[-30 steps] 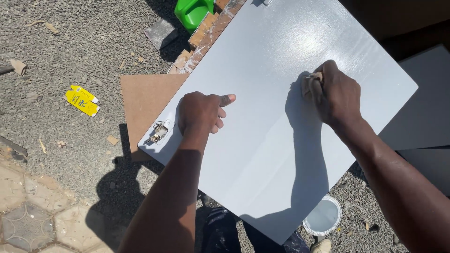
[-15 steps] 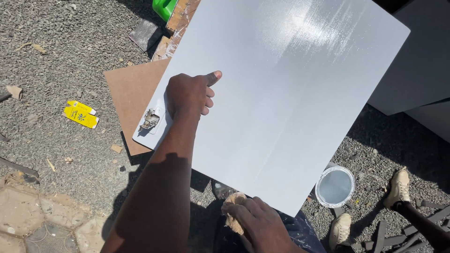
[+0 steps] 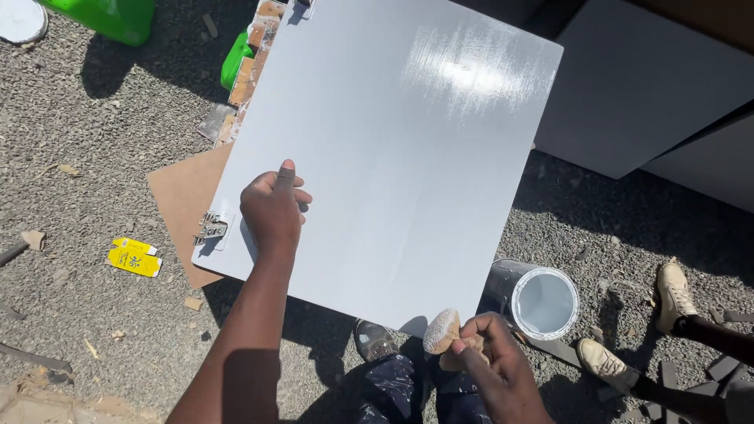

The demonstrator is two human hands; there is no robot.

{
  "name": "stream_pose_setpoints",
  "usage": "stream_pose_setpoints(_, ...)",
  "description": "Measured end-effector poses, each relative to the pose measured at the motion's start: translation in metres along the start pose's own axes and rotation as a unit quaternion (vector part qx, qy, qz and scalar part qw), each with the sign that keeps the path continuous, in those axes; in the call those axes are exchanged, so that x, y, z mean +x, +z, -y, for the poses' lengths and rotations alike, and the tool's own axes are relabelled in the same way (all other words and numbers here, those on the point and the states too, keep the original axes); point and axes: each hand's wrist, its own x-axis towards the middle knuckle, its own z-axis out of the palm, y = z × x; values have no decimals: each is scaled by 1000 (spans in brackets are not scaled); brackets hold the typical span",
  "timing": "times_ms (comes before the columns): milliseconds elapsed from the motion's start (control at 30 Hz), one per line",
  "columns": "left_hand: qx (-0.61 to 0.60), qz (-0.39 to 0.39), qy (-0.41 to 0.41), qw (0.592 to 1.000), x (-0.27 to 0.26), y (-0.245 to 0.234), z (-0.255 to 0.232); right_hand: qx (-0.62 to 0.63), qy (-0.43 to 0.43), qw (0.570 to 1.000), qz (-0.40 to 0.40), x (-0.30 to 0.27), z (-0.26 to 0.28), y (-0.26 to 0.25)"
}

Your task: Painting a white cabinet door using a small sponge applicator and white paint in an outdoor workshop area.

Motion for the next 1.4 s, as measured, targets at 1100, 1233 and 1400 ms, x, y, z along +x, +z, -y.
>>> stream_pose_setpoints(1100,257,318,39,912,-303,365,221,-178,135,971,-81,201,-231,-266)
stream_pose_setpoints(1233,313,390,-45,865,-307,363,167,-214,128,964,-91,227,-252,-264)
stream_pose_setpoints(1400,290,397,-29,870,-305,373,189,-215,120,963,-112,255,-283,-259)
